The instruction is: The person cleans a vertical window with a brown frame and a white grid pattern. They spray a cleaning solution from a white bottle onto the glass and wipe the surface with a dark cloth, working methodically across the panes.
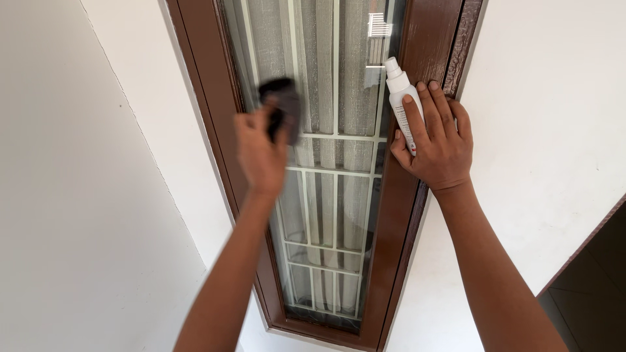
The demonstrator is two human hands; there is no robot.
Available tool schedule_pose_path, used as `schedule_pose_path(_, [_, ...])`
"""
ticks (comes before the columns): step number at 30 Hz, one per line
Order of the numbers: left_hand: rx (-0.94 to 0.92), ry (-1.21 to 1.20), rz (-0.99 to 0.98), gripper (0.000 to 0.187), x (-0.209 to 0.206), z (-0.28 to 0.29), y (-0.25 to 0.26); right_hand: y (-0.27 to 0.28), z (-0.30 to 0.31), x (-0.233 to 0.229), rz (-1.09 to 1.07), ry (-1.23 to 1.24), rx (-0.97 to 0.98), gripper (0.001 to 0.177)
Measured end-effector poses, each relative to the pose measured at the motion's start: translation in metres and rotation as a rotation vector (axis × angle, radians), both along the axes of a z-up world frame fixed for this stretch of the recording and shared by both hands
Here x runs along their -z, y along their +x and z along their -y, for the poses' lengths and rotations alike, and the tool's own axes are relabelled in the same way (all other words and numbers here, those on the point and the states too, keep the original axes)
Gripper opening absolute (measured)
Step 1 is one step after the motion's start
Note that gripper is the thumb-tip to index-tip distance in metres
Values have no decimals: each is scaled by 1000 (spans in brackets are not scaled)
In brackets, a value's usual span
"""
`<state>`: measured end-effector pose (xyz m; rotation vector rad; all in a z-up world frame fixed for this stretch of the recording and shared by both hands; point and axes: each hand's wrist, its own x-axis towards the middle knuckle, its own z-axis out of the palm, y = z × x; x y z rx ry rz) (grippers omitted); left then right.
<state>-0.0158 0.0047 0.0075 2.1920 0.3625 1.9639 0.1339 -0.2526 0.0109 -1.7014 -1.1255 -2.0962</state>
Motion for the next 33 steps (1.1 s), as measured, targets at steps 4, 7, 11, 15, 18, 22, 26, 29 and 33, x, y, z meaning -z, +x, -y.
schedule_pose_path(4, [-18,-189,37,39,-14,-19,-13,1,-2,-1,21,4,13,47])
schedule_pose_path(7, [-62,-99,89,40,-10,-10,-2,1,-3,0,26,9,27,47])
schedule_pose_path(11, [-62,-47,99,51,-2,17,22,1,-3,0,18,11,49,46])
schedule_pose_path(15, [123,-23,-18,65,8,62,45,1,-3,-1,28,8,21,48])
schedule_pose_path(18, [257,56,-83,63,23,103,55,2,-2,0,13,9,-10,48])
schedule_pose_path(22, [279,86,-131,62,31,108,47,2,0,-1,11,4,-36,49])
schedule_pose_path(26, [288,69,-158,55,28,71,40,1,-1,-1,11,2,-28,49])
schedule_pose_path(29, [166,32,-97,53,21,34,24,3,-1,0,15,4,-28,48])
schedule_pose_path(33, [25,-224,-60,39,5,-8,-6,4,-1,0,21,7,-6,48])
